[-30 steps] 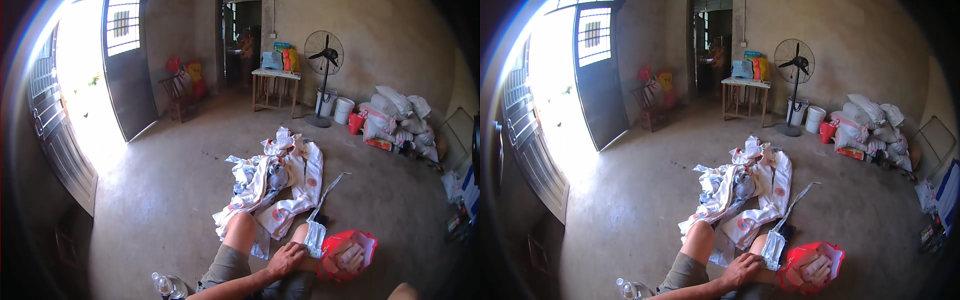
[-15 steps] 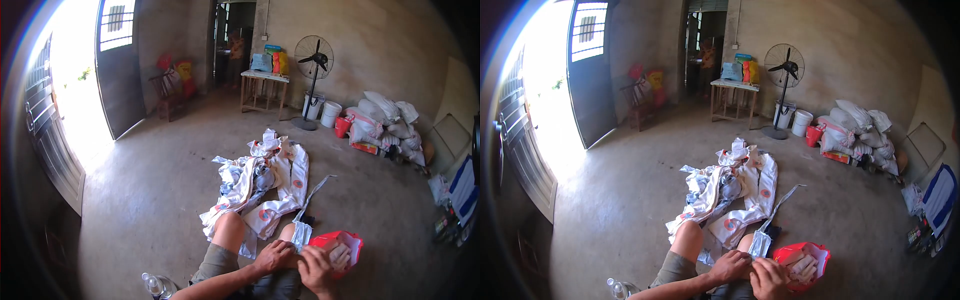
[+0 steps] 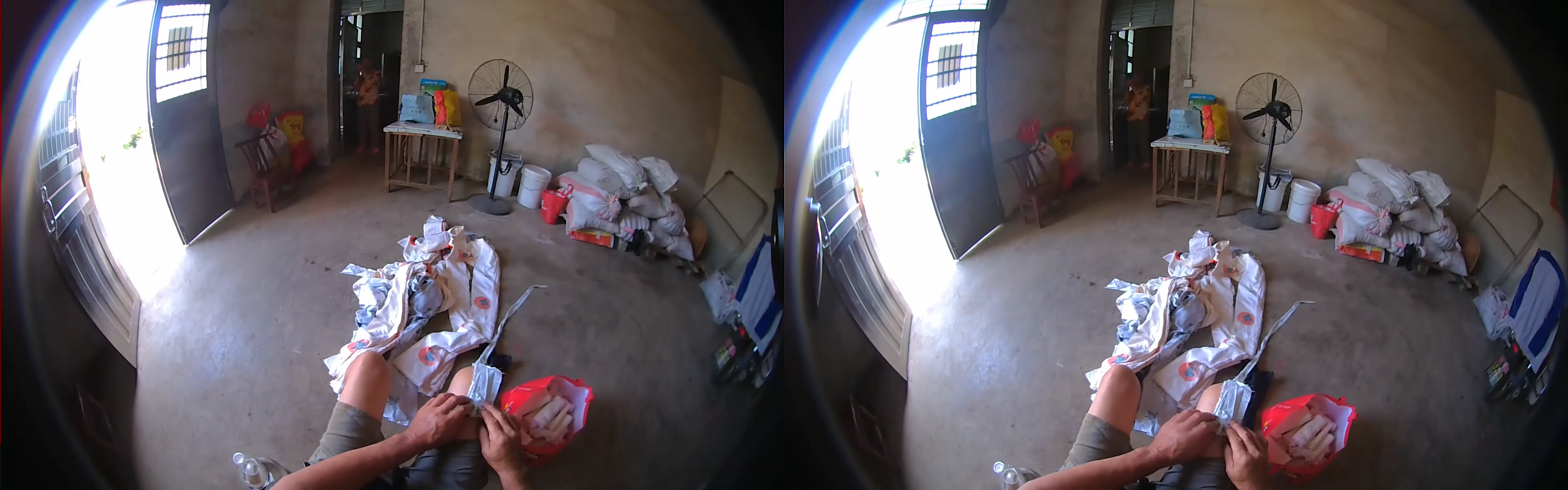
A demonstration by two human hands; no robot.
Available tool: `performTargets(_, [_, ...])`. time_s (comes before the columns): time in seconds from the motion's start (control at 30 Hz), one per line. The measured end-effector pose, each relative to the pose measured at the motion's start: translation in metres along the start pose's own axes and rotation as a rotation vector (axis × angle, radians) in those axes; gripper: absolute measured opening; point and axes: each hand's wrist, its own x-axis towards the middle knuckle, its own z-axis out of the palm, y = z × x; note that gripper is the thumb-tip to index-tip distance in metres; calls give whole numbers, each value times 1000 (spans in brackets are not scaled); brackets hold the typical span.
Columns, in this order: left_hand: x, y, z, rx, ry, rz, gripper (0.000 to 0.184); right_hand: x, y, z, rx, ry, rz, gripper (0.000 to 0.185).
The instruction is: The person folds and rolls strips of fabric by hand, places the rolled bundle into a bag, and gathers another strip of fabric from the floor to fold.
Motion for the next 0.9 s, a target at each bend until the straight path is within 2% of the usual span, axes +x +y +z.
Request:
performTargets(0.27, [3,-4,-7,51,-42,26,34,8,-7,-6,-76,19,-31,40])
performTargets(0.43, [4,-20,-5,90,13,177,37,5,8,5,-137,7,-1,39])
performTargets(0.53, [6,-10,-9,36,-20,89,36,13,3,-1,-117,-5,5,32])
performTargets(0.7, [3,-20,-4,18,-7,142,36,14,9,14,-127,132,-15,23])
performTargets(0.9, [3,-22,6,-62,41,152,42,14,6,10,-115,76,22,35])
